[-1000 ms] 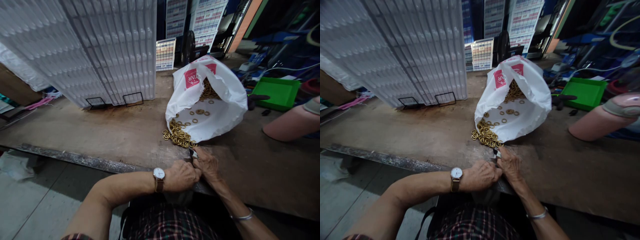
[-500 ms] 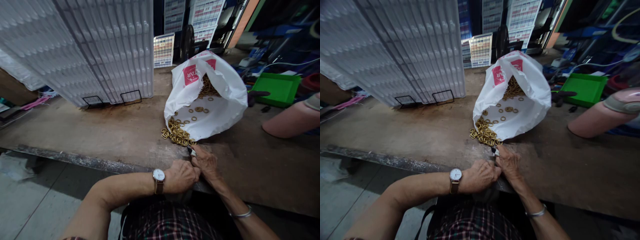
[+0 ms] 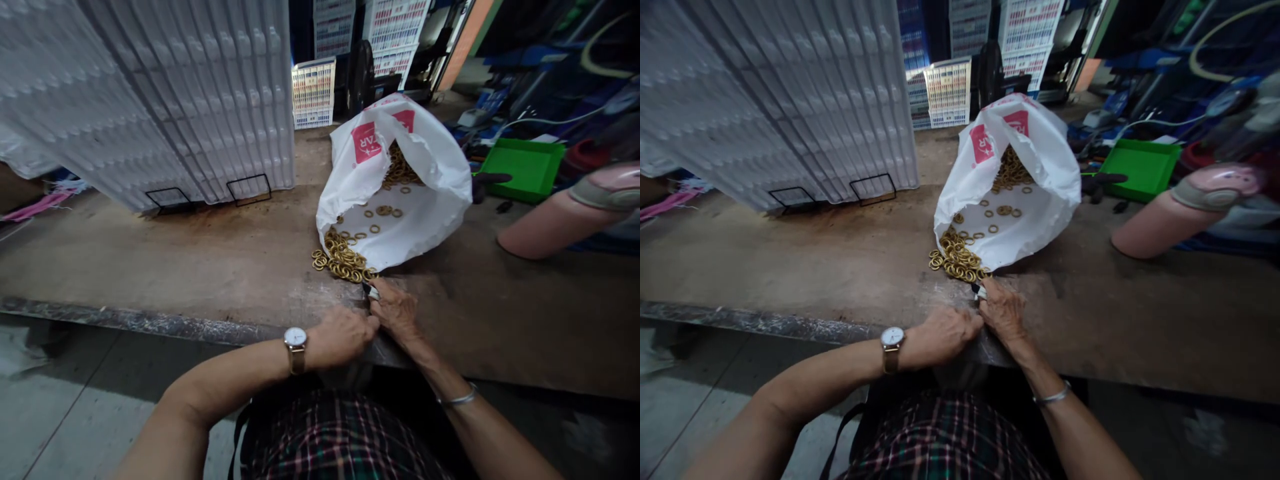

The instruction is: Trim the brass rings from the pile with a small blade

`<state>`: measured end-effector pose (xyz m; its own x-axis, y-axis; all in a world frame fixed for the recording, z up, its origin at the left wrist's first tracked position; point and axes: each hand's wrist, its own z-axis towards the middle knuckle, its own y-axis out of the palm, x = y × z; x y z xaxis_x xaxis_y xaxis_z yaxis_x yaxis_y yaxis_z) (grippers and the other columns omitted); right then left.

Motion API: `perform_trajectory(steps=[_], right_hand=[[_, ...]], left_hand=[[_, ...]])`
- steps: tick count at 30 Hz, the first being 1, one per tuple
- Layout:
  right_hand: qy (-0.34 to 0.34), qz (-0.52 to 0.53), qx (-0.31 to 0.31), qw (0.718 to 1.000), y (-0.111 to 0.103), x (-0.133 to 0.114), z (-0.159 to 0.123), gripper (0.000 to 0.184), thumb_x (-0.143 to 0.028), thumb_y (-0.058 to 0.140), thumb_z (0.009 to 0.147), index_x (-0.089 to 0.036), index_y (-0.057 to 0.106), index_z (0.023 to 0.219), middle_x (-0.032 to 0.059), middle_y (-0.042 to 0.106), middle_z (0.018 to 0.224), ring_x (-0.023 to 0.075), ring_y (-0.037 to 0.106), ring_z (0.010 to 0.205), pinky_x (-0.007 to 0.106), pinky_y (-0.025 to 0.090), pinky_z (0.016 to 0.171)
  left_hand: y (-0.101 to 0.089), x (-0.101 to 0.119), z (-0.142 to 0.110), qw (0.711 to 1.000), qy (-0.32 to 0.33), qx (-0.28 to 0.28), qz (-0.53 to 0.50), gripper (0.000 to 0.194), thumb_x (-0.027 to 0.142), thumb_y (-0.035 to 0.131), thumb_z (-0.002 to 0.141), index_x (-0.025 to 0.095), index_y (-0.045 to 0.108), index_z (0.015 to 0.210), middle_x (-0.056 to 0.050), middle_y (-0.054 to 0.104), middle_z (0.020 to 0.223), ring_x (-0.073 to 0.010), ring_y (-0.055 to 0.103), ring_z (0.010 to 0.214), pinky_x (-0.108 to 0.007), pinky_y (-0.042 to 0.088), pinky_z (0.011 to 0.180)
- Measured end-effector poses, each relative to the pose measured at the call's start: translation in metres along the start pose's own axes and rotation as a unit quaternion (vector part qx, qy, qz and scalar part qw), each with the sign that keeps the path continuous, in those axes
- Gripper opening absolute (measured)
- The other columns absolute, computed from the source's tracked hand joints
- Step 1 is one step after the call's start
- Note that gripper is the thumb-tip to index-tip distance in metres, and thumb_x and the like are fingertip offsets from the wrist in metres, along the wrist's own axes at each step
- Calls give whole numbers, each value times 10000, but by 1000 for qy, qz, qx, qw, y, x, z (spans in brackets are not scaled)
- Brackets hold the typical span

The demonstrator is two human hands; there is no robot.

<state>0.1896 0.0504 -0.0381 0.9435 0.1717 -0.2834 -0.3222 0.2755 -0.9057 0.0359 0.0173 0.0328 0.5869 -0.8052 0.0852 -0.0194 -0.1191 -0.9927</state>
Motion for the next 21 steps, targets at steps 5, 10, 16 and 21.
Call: perform_trajectory(steps=[5, 10, 16, 21], right_hand=[[13, 11, -7, 1000, -4, -4, -1, 239, -157, 427, 714, -178, 628, 841, 44, 643, 684, 151, 509, 598, 260, 225, 542], [8, 11, -23, 1000, -4, -6, -2, 226, -143, 435, 701, -186, 614, 834, 35, 652, 723, 147, 518, 610, 274, 205, 544], [26, -14, -39, 999, -7, -10, -2, 227, -139, 445, 700, -193, 602, 853, 28, 651, 717, 144, 519, 601, 278, 194, 540], [24, -13, -45, 999, -8, -12, -2, 248, -108, 441, 685, -193, 587, 865, 18, 656, 740, 139, 542, 635, 266, 218, 546]], left_hand=[[-6, -8, -41, 942, -97, -51, -318, 163, 172, 390, 802, 164, 521, 899, 3, 567, 671, -104, 462, 562, -213, 335, 530], [14, 1, -106, 778, -252, -82, -570, 94, 208, 456, 739, 157, 528, 773, 45, 472, 633, -82, 385, 563, -192, 311, 529], [62, 14, -127, 669, -341, -84, -654, 95, 239, 502, 690, 147, 523, 701, 55, 440, 587, -85, 370, 553, -207, 289, 526], [114, 11, -96, 644, -411, -125, -633, 295, 345, 433, 783, 154, 495, 567, 52, 399, 493, -83, 355, 439, -226, 268, 444]])
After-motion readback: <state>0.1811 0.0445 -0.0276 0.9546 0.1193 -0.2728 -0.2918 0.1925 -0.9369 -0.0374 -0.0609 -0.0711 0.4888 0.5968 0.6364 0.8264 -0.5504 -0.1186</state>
